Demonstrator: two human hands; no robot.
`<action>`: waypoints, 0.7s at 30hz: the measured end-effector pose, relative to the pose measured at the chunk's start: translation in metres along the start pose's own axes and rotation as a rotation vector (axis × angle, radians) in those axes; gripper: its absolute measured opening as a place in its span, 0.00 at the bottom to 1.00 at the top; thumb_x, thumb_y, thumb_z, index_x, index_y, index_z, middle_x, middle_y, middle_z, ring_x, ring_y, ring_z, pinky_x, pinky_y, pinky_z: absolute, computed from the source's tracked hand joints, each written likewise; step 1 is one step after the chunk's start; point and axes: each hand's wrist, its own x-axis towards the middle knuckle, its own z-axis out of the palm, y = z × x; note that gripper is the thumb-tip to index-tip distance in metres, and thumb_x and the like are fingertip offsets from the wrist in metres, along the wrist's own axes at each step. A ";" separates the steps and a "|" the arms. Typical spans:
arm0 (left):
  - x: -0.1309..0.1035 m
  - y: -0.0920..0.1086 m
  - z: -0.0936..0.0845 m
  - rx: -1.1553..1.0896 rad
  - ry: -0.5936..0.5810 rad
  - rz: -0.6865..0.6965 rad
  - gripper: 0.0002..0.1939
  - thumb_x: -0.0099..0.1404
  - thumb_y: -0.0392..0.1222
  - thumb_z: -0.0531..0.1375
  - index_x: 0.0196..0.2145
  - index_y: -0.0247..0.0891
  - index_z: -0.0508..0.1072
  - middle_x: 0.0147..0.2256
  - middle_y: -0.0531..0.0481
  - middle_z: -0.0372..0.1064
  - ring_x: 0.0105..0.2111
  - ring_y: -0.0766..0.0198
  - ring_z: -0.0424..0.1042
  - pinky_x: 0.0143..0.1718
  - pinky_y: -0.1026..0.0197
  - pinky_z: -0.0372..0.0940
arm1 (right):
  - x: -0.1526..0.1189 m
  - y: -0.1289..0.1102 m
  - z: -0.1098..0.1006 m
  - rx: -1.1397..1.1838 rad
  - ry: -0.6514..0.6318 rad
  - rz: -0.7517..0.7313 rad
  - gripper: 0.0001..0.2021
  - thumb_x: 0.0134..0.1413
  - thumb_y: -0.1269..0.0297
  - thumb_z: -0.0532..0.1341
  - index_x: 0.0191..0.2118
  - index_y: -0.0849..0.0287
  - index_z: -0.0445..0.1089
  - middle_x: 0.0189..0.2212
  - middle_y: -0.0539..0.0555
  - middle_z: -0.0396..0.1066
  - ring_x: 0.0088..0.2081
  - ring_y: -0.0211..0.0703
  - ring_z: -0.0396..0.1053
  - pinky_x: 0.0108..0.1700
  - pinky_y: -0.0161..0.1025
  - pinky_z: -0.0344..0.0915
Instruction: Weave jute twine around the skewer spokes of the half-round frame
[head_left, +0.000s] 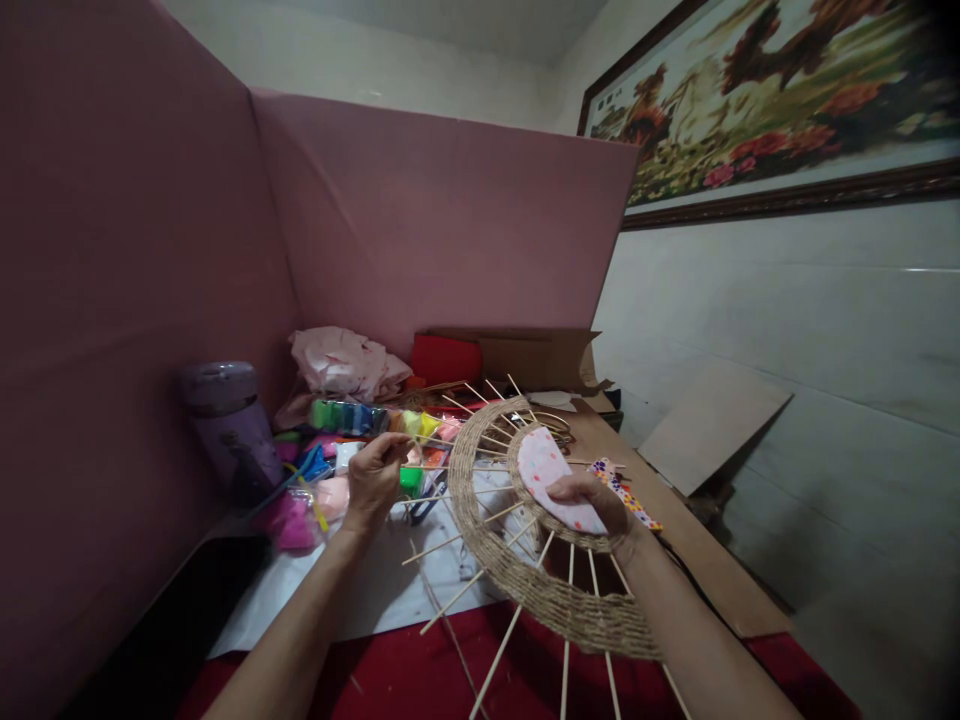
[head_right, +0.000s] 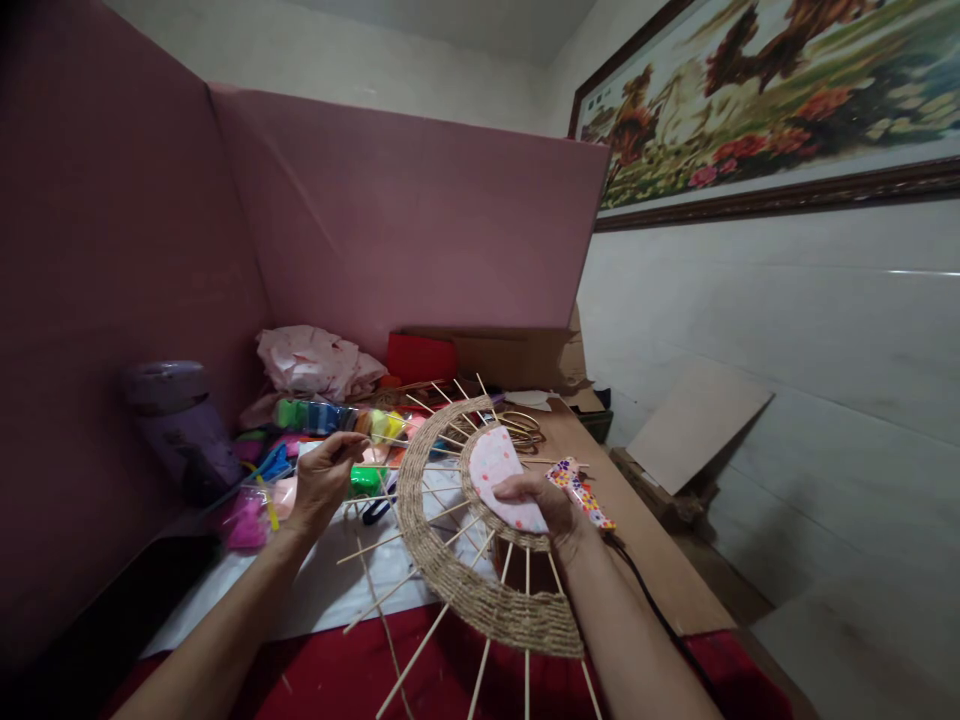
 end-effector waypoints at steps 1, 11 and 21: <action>0.000 -0.001 0.000 0.009 -0.007 0.016 0.06 0.54 0.43 0.60 0.27 0.38 0.74 0.20 0.54 0.68 0.23 0.67 0.65 0.25 0.67 0.58 | 0.000 0.000 0.001 -0.001 -0.005 0.004 0.02 0.34 0.72 0.60 0.20 0.66 0.69 0.16 0.54 0.71 0.18 0.35 0.68 0.21 0.27 0.64; 0.003 -0.006 -0.002 0.025 0.001 0.064 0.06 0.54 0.41 0.59 0.28 0.38 0.75 0.24 0.52 0.72 0.24 0.67 0.67 0.25 0.66 0.60 | 0.006 -0.006 -0.011 -0.055 -0.029 0.089 0.03 0.33 0.73 0.59 0.22 0.66 0.68 0.17 0.53 0.71 0.19 0.36 0.68 0.22 0.30 0.64; 0.006 -0.013 -0.005 0.081 0.003 0.096 0.06 0.54 0.40 0.59 0.28 0.37 0.75 0.24 0.51 0.72 0.24 0.65 0.68 0.26 0.66 0.60 | -0.007 -0.007 0.005 0.016 -0.084 0.087 0.05 0.28 0.72 0.61 0.14 0.63 0.63 0.11 0.51 0.66 0.17 0.37 0.67 0.19 0.30 0.64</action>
